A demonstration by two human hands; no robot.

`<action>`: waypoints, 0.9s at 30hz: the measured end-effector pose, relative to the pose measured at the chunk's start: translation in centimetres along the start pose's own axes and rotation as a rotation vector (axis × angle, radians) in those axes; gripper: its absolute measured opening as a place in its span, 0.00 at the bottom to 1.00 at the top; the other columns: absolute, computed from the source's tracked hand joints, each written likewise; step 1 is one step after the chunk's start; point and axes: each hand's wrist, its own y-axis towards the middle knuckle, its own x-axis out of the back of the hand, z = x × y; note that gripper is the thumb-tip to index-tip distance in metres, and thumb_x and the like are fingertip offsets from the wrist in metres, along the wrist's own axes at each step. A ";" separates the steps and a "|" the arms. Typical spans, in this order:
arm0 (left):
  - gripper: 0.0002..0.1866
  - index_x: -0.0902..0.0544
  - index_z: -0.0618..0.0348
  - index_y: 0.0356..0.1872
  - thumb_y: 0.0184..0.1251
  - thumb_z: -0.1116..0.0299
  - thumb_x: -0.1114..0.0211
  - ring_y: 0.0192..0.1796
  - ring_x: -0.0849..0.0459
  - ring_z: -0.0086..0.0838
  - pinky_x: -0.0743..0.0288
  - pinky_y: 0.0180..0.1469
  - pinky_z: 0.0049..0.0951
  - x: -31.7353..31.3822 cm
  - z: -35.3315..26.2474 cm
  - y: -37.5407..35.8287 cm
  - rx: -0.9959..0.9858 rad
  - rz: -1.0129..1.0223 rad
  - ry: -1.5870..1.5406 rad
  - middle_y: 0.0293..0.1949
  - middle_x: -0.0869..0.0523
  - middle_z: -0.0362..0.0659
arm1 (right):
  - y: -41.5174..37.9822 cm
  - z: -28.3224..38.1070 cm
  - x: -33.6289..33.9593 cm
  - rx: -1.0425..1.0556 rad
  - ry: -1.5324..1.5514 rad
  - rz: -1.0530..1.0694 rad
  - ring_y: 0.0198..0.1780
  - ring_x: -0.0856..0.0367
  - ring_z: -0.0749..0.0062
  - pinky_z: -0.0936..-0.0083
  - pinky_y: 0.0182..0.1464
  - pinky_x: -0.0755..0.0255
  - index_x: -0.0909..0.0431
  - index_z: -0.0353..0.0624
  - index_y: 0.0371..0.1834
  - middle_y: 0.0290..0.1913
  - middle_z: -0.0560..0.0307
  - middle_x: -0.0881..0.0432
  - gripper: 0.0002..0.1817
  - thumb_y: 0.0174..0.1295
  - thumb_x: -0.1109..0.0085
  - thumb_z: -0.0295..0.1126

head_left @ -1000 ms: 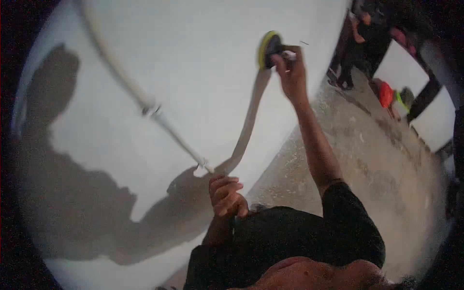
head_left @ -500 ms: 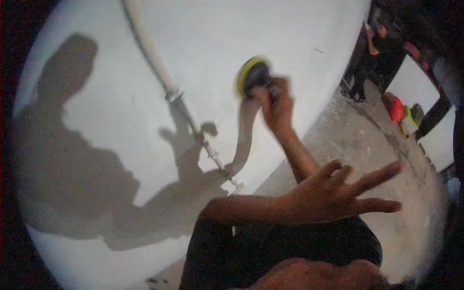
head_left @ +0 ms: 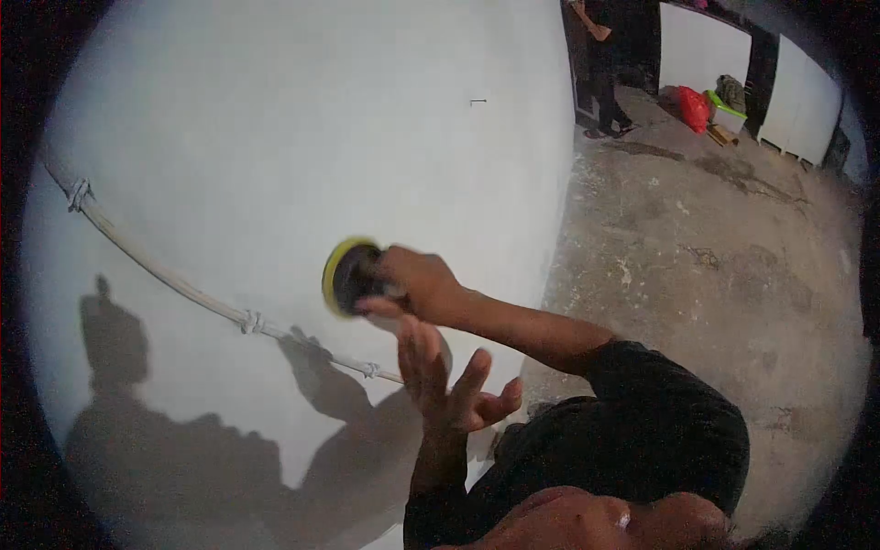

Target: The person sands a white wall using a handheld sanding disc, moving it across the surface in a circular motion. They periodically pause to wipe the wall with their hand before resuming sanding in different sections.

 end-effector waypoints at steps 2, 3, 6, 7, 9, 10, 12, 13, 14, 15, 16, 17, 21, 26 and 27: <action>0.38 0.37 0.42 0.76 0.68 0.41 0.39 0.76 0.41 0.67 0.44 0.73 0.65 0.2 0.7 -0.8 0.002 -0.040 0.021 0.77 0.45 0.66 | 0.1 -0.5 -1.6 -0.135 0.290 -0.408 0.40 0.16 0.54 0.63 0.39 0.21 0.23 0.38 0.53 0.40 0.48 0.19 0.28 0.59 0.27 0.47; 0.39 0.37 0.46 0.75 0.68 0.39 0.40 0.76 0.42 0.66 0.46 0.74 0.65 0.1 1.2 -1.2 -0.028 -0.110 0.005 0.77 0.45 0.64 | -0.2 0.0 -2.0 -0.139 0.293 -0.407 0.40 0.16 0.54 0.63 0.39 0.21 0.23 0.38 0.53 0.40 0.48 0.19 0.28 0.59 0.27 0.47; 0.39 0.39 0.38 0.77 0.67 0.38 0.41 0.73 0.39 0.71 0.43 0.69 0.74 -0.1 3.2 -5.1 0.009 -0.165 0.003 0.79 0.45 0.54 | -1.4 2.7 -2.1 0.054 0.186 -0.124 0.42 0.16 0.53 0.62 0.41 0.20 0.23 0.37 0.52 0.41 0.48 0.19 0.28 0.58 0.26 0.47; 0.40 0.40 0.39 0.77 0.67 0.38 0.42 0.73 0.40 0.72 0.44 0.69 0.75 -0.8 4.9 -8.9 0.031 -0.203 0.021 0.79 0.45 0.54 | -1.5 2.5 -2.3 0.097 0.150 -0.112 0.42 0.16 0.52 0.62 0.41 0.20 0.22 0.37 0.52 0.41 0.47 0.19 0.27 0.59 0.27 0.47; 0.40 0.39 0.42 0.76 0.67 0.37 0.42 0.73 0.41 0.73 0.44 0.68 0.78 -0.2 4.2 -5.9 -0.012 -0.239 0.056 0.79 0.46 0.52 | -1.0 2.1 -1.8 0.016 0.131 -0.183 0.41 0.15 0.52 0.63 0.41 0.19 0.22 0.36 0.50 0.41 0.45 0.18 0.26 0.60 0.28 0.45; 0.41 0.39 0.43 0.76 0.67 0.36 0.42 0.73 0.41 0.74 0.45 0.68 0.79 0.2 3.9 -4.4 -0.033 -0.257 0.074 0.80 0.46 0.52 | -0.5 1.7 -0.9 -0.103 0.146 -0.263 0.41 0.14 0.53 0.64 0.40 0.18 0.22 0.35 0.50 0.41 0.44 0.17 0.25 0.61 0.28 0.45; 0.43 0.42 0.54 0.74 0.70 0.33 0.49 0.77 0.44 0.62 0.51 0.73 0.71 0.5 3.7 -3.4 -0.043 -0.224 0.093 0.77 0.44 0.59 | 1.0 -0.4 -1.2 -0.362 0.499 -0.500 0.40 0.11 0.63 0.66 0.37 0.17 0.23 0.35 0.49 0.41 0.42 0.13 0.24 0.61 0.27 0.44; 0.44 0.43 0.58 0.74 0.70 0.32 0.52 0.77 0.44 0.60 0.52 0.75 0.69 0.4 3.8 -3.6 -0.028 -0.216 0.115 0.77 0.44 0.61 | 0.9 -0.4 -2.0 -0.369 0.479 -0.496 0.40 0.12 0.62 0.66 0.39 0.17 0.23 0.36 0.49 0.41 0.43 0.14 0.24 0.61 0.27 0.44; 0.45 0.44 0.61 0.73 0.71 0.30 0.55 0.78 0.45 0.57 0.53 0.76 0.67 0.4 3.9 -3.8 -0.012 -0.208 0.138 0.76 0.44 0.64 | 0.6 -0.1 -2.7 -0.374 0.453 -0.497 0.41 0.12 0.60 0.66 0.40 0.18 0.23 0.36 0.50 0.42 0.44 0.14 0.25 0.61 0.27 0.44; 0.46 0.42 0.63 0.72 0.71 0.29 0.56 0.78 0.44 0.56 0.52 0.76 0.65 0.3 4.7 -4.2 -0.038 -0.259 0.132 0.77 0.44 0.64 | 0.0 1.2 -2.8 -0.231 0.328 -0.350 0.42 0.13 0.57 0.65 0.42 0.19 0.23 0.36 0.50 0.43 0.44 0.15 0.25 0.60 0.27 0.44; 0.47 0.40 0.65 0.71 0.71 0.29 0.57 0.78 0.43 0.55 0.52 0.77 0.63 -0.1 5.7 -6.1 -0.009 -0.280 0.135 0.76 0.43 0.64 | -0.6 2.4 -2.5 -0.097 0.201 -0.200 0.43 0.14 0.55 0.65 0.43 0.19 0.23 0.36 0.50 0.43 0.45 0.16 0.26 0.60 0.27 0.44; 0.47 0.37 0.66 0.70 0.70 0.28 0.58 0.77 0.41 0.54 0.51 0.77 0.61 -0.5 6.6 -8.1 0.020 -0.302 0.137 0.76 0.42 0.65 | -0.4 4.0 -1.0 -0.023 0.138 -0.055 0.46 0.16 0.51 0.65 0.46 0.21 0.22 0.37 0.51 0.44 0.45 0.18 0.28 0.57 0.25 0.46; 0.47 0.33 0.67 0.67 0.71 0.28 0.60 0.74 0.35 0.53 0.47 0.77 0.57 -0.9 7.8 -8.0 0.065 -0.427 0.188 0.74 0.38 0.65 | 0.4 1.5 -0.5 -0.159 0.222 -0.329 0.44 0.14 0.50 0.63 0.44 0.20 0.22 0.37 0.54 0.44 0.43 0.17 0.30 0.56 0.24 0.45; 0.46 0.32 0.66 0.67 0.71 0.29 0.59 0.72 0.32 0.53 0.44 0.75 0.57 -1.4 7.9 -7.2 0.043 -0.534 0.203 0.73 0.36 0.65 | -1.4 1.8 -2.2 0.015 0.171 -0.260 0.40 0.16 0.53 0.62 0.41 0.20 0.23 0.39 0.54 0.40 0.46 0.19 0.29 0.56 0.25 0.47; 0.45 0.32 0.66 0.67 0.71 0.30 0.58 0.71 0.31 0.53 0.43 0.74 0.57 -1.6 7.7 -7.5 0.043 -0.534 0.195 0.73 0.36 0.65 | -1.7 1.8 -2.3 0.159 0.120 -0.162 0.39 0.18 0.54 0.61 0.39 0.21 0.22 0.41 0.53 0.38 0.49 0.21 0.29 0.56 0.25 0.48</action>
